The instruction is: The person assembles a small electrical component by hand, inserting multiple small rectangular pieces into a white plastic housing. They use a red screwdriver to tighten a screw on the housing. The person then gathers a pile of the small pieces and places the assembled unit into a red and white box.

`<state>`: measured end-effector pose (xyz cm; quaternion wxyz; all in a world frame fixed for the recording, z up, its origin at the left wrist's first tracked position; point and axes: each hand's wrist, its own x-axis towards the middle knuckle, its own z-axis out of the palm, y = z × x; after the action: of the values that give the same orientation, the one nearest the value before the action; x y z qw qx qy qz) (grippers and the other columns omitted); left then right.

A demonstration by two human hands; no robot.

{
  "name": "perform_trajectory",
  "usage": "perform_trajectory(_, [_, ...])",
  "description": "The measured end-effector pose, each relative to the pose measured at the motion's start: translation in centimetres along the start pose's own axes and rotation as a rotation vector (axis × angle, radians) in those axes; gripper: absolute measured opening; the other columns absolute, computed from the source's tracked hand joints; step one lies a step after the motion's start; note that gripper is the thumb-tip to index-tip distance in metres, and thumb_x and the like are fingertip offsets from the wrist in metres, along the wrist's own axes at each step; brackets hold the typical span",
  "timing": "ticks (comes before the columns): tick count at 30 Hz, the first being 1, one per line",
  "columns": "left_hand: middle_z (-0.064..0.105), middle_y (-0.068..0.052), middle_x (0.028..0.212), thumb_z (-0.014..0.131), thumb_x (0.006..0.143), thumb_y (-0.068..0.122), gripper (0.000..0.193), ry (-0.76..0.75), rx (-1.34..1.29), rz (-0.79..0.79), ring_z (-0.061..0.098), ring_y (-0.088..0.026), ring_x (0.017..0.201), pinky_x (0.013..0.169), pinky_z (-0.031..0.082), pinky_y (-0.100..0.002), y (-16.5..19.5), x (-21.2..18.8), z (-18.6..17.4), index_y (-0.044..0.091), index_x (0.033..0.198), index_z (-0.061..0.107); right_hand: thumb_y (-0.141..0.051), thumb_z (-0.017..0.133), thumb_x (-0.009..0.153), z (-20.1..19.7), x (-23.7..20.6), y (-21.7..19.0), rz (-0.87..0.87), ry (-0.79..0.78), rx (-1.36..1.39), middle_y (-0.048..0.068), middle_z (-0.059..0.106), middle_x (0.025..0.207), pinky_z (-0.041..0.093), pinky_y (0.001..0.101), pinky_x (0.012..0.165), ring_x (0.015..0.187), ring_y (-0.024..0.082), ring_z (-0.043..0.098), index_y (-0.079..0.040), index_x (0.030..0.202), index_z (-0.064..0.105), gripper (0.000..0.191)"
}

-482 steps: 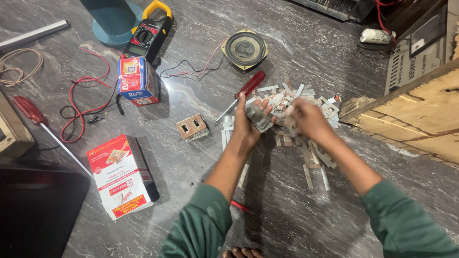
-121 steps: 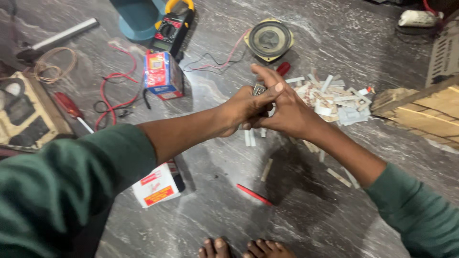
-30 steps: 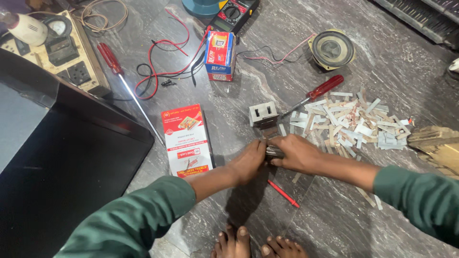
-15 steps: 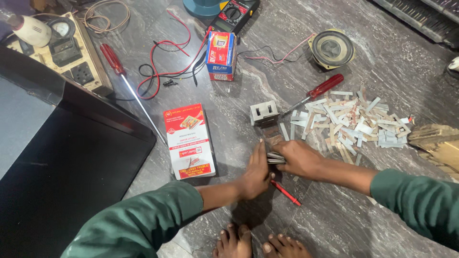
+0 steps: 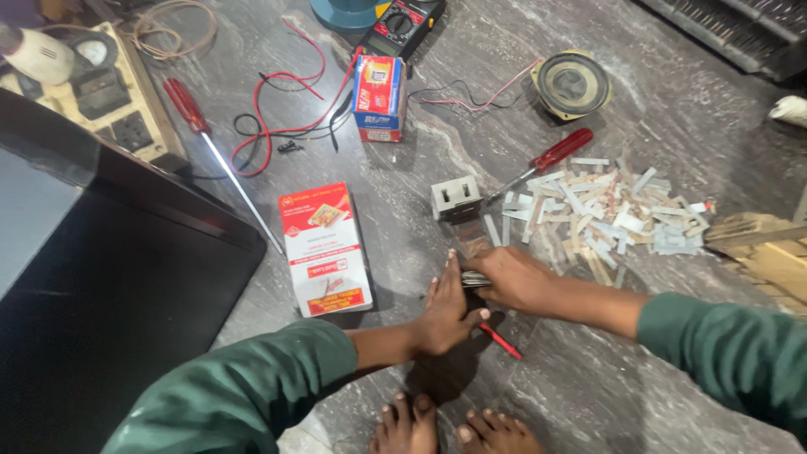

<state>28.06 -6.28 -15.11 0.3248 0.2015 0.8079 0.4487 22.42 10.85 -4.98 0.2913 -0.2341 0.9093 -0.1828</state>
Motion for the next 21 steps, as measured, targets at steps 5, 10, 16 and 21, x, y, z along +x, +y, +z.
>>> perform_trajectory(5, [-0.009,-0.029,0.170,0.052,0.105,0.034,0.102,-0.043,-0.045,-0.033,-0.005,-0.041,0.160,0.125,-0.002,-0.059,0.4,0.8,0.3,-0.005,0.153,-0.029,-0.014,0.076,0.078,0.7,0.7,0.1,0.003,0.006,-0.077,0.023,0.066,0.114,0.056,0.0480,0.089,0.106,0.043,0.067,0.000,0.116,0.067,0.042])
perform_trajectory(10, [0.002,-0.031,0.167,0.053,0.101,0.028,0.105,-0.062,-0.266,0.070,0.005,-0.043,0.158,0.129,0.012,-0.046,0.0,0.5,-1.1,-0.005,0.155,-0.031,-0.009,0.076,0.075,0.6,0.7,0.8,-0.093,0.093,0.056,0.023,0.069,0.111,0.057,0.0462,0.088,0.099,0.040,0.070,-0.002,0.114,0.070,0.041])
perform_trajectory(16, [-0.006,-0.030,0.169,0.060,0.096,0.021,0.095,0.006,0.078,0.096,-0.002,-0.045,0.158,0.128,0.010,-0.048,1.1,-0.3,-1.9,-0.005,0.160,-0.005,-0.019,0.079,0.079,-0.9,-0.2,1.3,0.204,0.032,0.159,0.020,0.073,0.101,0.061,0.0415,0.083,0.084,0.033,0.077,-0.003,0.116,0.068,0.042])
perform_trajectory(21, [-0.007,-0.028,0.168,0.059,0.097,0.037,0.093,-0.049,0.386,-0.056,-0.011,-0.046,0.156,0.123,0.004,-0.063,1.5,-0.8,-1.9,-0.004,0.159,0.004,-0.019,0.081,0.075,-1.0,-0.4,0.3,0.054,-0.020,-0.058,0.021,0.072,0.101,0.060,0.0465,0.083,0.091,0.038,0.073,0.002,0.102,0.068,0.036])
